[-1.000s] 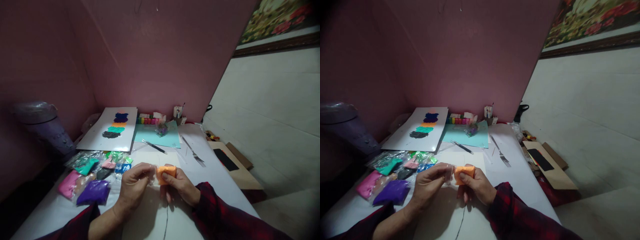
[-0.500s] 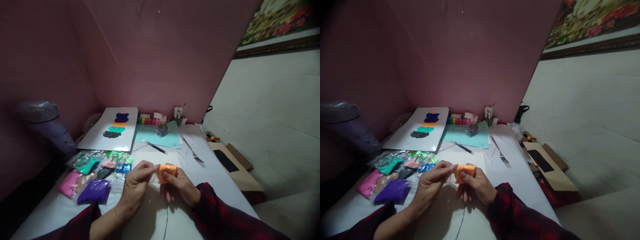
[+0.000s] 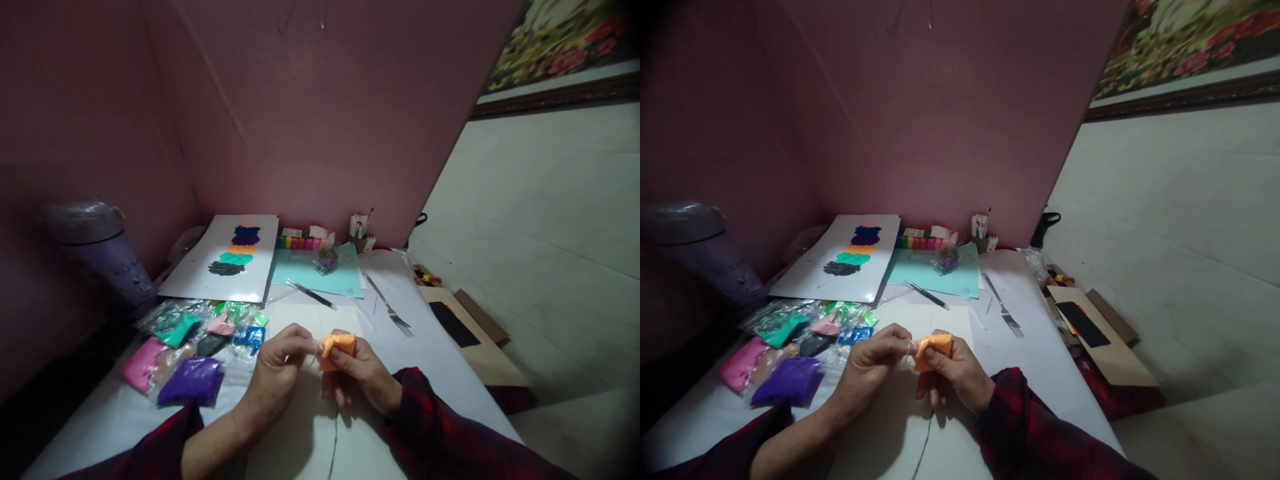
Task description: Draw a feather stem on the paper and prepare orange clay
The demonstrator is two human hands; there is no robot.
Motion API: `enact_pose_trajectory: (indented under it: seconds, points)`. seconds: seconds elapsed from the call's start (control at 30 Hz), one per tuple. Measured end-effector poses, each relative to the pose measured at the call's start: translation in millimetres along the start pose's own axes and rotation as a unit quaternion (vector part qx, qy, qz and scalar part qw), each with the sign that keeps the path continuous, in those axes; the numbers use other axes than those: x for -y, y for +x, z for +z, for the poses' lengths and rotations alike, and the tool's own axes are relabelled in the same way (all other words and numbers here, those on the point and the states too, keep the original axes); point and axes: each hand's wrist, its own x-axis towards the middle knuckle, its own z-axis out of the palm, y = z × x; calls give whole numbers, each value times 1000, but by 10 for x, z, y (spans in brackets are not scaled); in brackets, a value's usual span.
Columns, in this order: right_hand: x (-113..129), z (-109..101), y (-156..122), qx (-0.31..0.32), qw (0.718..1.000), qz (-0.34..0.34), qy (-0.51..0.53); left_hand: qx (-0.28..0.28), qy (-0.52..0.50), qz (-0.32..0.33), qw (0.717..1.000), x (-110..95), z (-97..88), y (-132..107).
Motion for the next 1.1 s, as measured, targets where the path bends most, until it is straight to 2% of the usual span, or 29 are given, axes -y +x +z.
enact_pose_trajectory:
  seconds: [0.23,0.57,0.73,0.97,1.1]
  points:
    - [1,5,7,-18,999,-2,26,-34,19,5,999,-42,0,-13]
    - [-12,-7,25,-21,1000,2,22,35,81,-1,996,-53,-3,-19]
    - [-2,2,15,-22,1000,-7,15,47,58,-22,997,-37,2,-12]
    - [21,6,0,-34,999,16,12,-3,-7,-44,999,-31,-10,9]
    - [4,-15,22,-7,999,29,42,25,-69,-128,989,3,-23,9]
